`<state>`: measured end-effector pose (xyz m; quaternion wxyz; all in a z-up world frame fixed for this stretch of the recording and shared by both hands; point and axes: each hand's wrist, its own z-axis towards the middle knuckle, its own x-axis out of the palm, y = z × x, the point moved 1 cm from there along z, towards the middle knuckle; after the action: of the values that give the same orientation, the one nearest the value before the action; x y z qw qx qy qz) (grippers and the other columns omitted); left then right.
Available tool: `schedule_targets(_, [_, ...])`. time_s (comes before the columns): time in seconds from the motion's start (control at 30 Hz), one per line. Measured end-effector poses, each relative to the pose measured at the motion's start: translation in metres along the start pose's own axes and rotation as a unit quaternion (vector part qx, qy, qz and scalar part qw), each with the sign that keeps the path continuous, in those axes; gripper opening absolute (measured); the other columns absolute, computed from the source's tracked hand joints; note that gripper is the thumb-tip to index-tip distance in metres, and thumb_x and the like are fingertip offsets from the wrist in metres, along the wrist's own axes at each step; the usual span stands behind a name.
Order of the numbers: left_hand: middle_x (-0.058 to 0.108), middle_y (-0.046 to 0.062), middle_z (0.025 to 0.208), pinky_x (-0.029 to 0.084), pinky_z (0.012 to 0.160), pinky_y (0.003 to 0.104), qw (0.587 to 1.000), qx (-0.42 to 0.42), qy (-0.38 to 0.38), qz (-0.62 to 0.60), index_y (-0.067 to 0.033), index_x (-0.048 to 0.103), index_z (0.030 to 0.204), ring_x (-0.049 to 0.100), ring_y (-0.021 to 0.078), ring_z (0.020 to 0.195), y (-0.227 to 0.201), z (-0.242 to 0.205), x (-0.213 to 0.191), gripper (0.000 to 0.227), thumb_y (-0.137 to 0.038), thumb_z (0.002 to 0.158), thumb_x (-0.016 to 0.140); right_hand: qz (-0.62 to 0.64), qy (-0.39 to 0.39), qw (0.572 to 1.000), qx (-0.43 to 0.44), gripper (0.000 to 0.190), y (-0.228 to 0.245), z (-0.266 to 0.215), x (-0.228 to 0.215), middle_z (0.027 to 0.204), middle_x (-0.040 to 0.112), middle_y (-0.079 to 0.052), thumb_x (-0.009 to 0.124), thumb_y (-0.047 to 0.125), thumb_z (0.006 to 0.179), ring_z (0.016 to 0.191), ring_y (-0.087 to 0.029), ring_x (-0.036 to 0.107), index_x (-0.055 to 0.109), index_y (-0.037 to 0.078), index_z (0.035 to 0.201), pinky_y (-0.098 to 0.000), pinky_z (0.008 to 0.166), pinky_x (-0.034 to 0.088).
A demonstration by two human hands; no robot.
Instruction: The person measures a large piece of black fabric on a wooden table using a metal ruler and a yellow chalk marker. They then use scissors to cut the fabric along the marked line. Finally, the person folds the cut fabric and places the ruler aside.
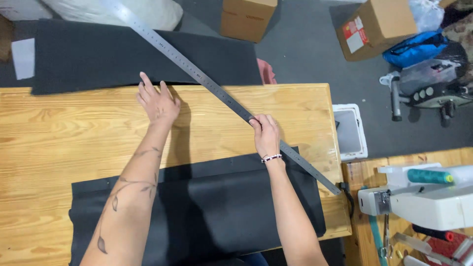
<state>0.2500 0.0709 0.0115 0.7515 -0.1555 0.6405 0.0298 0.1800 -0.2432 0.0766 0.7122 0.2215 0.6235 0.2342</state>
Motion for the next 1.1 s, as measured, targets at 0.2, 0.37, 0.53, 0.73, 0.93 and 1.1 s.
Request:
schedule_targets(0.2, [0.031,0.02,0.161,0.015,0.117,0.065,0.997,0.014,0.056,-0.056,-0.0157,0.069,0.131,0.032,0.0438,0.145,-0.015,-0.013,0.047,0.061,-0.041,0.076,0.076,-0.016,0.007,1.0,0.024,0.012,-0.003,-0.01,0.004,0.089,0.061,0.0,0.064,0.035,0.098,0.098,-0.025,0.064,0.068,0.024,0.098,-0.0395,0.092,0.051])
schedule_targets(0.37, [0.047,0.017,0.148,0.02,0.117,0.063,0.977,0.046,0.175,-0.112,-0.0158,0.071,0.125,0.037,0.0393,0.143,-0.035,-0.09,-0.002,0.048,-0.04,0.084,0.069,-0.052,0.033,0.998,0.031,0.014,-0.003,-0.018,0.015,0.093,0.062,0.004,0.064,0.04,0.098,0.102,-0.019,0.063,0.068,0.027,0.096,-0.0349,0.098,0.044])
schedule_targets(0.53, [0.046,0.008,0.135,0.038,0.11,0.05,0.954,0.038,0.238,-0.177,-0.0214,0.067,0.126,0.045,0.0318,0.133,-0.01,-0.163,0.012,0.05,-0.042,0.081,0.075,-0.067,0.053,0.996,0.03,0.014,-0.014,-0.026,0.022,0.094,0.064,0.005,0.064,0.041,0.098,0.102,-0.018,0.064,0.069,0.027,0.096,-0.0346,0.099,0.042])
schedule_targets(0.73, [0.054,0.004,0.114,0.052,0.095,0.045,0.951,0.049,0.248,-0.178,-0.0216,0.068,0.111,0.061,0.0313,0.114,0.011,-0.18,-0.003,0.039,-0.037,0.078,0.082,-0.071,0.089,0.993,0.02,0.034,-0.019,-0.034,0.016,0.099,0.065,0.003,0.068,0.058,0.091,0.104,-0.02,0.063,0.069,0.025,0.101,-0.0368,0.099,0.039])
schedule_targets(0.93, [0.07,0.006,0.111,0.046,0.096,0.044,0.938,0.081,0.316,-0.113,-0.0211,0.067,0.11,0.063,0.0296,0.116,-0.002,-0.179,-0.024,0.038,-0.043,0.081,0.079,-0.147,0.155,0.976,-0.032,0.047,-0.026,-0.031,0.034,0.11,0.062,-0.001,0.076,0.053,0.084,0.114,-0.023,0.058,0.065,0.018,0.114,-0.0429,0.106,0.034])
schedule_targets(1.1, [0.074,0.001,0.11,0.036,0.1,0.045,0.947,0.085,0.297,-0.082,-0.0285,0.071,0.114,0.059,0.0229,0.121,-0.006,-0.197,-0.003,0.035,-0.046,0.084,0.075,-0.179,0.18,0.962,-0.095,0.04,-0.037,-0.009,0.078,0.113,0.059,0.003,0.071,0.05,0.089,0.12,-0.019,0.055,0.06,0.024,0.117,-0.0421,0.109,0.032])
